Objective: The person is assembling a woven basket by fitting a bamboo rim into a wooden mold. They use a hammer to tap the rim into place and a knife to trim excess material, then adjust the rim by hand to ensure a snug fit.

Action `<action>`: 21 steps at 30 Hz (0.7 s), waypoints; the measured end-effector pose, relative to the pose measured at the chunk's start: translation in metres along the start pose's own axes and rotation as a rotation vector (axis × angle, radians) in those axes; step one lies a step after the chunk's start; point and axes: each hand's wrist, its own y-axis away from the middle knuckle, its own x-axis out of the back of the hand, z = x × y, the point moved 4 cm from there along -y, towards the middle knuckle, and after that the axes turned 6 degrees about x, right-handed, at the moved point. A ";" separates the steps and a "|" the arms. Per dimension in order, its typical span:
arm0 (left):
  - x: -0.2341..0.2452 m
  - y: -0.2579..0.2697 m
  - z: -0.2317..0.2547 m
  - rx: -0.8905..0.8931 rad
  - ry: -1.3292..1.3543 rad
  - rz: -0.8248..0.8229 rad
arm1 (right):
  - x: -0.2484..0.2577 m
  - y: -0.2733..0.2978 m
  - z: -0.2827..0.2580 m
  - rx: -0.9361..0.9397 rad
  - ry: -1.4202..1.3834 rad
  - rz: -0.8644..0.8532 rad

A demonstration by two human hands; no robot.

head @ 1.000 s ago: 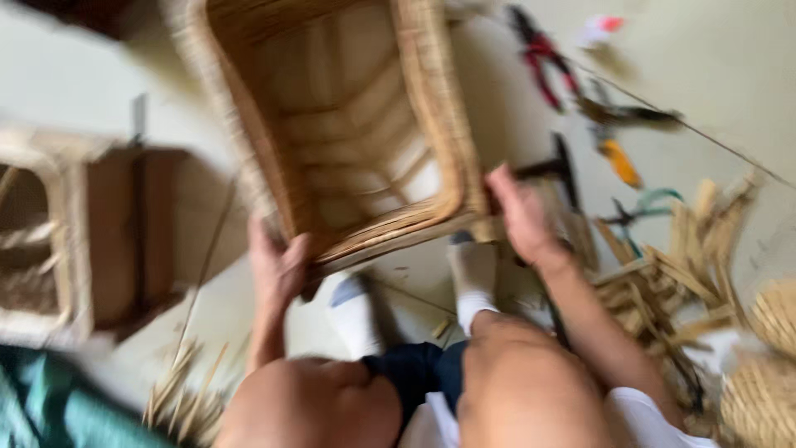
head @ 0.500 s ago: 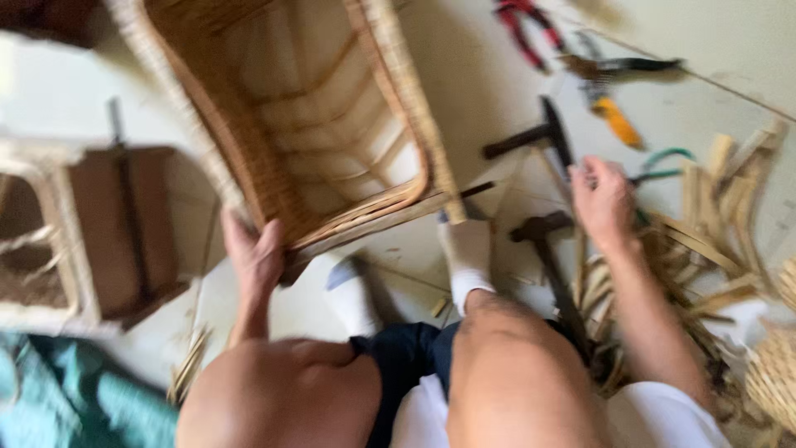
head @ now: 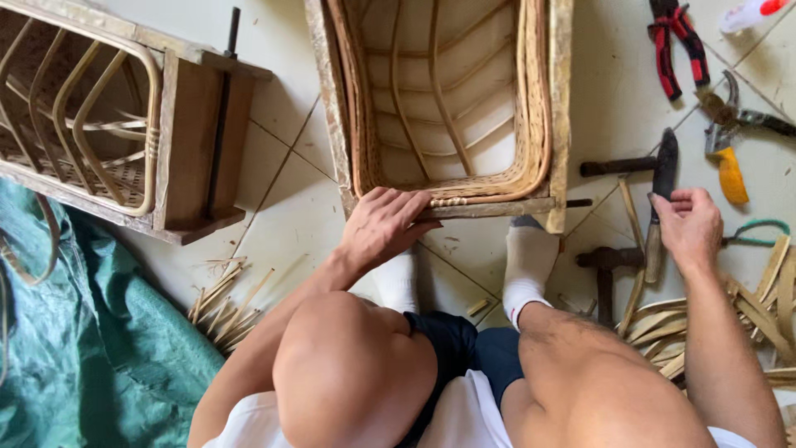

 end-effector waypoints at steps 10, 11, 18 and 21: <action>0.027 -0.009 0.011 -0.069 -0.055 0.297 | 0.015 -0.002 -0.016 0.014 -0.021 0.070; 0.025 -0.012 0.011 -0.086 -0.092 0.332 | 0.023 0.002 -0.021 0.003 -0.082 0.098; -0.014 -0.008 0.003 0.006 0.148 -0.013 | 0.107 -0.003 -0.133 0.291 -0.118 0.237; -0.010 -0.005 0.000 0.009 0.170 0.035 | 0.140 -0.011 -0.232 0.493 -0.022 0.129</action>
